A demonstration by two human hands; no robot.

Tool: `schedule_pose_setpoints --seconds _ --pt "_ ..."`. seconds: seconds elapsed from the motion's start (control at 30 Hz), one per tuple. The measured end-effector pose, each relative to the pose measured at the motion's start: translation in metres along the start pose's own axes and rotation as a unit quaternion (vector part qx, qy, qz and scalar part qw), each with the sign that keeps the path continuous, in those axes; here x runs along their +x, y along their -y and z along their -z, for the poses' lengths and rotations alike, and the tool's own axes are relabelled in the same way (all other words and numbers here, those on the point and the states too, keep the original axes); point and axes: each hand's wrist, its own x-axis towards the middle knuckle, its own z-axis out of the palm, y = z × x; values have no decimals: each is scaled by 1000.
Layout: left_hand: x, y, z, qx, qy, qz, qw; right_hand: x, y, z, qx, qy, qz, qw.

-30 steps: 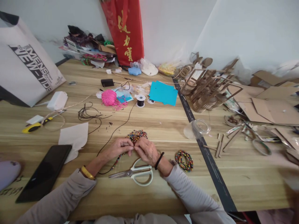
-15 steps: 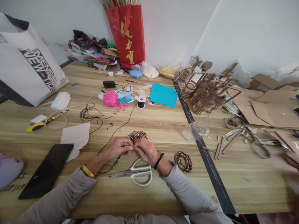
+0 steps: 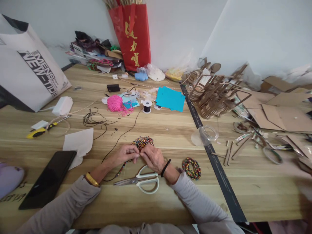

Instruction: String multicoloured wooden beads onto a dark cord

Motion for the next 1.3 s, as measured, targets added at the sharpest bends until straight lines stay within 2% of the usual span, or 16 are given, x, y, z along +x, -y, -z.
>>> schedule_pose_setpoints --seconds 0.2,0.37,1.3 --pt "0 -2 -3 -3 -8 9 1000 0 0 0 -16 11 -15 1000" --pt "1 1 -3 -6 -11 12 1000 0 0 -1 -22 -6 -11 1000" --pt "2 4 0 4 -58 -20 998 0 0 -1 -13 -5 8 1000"
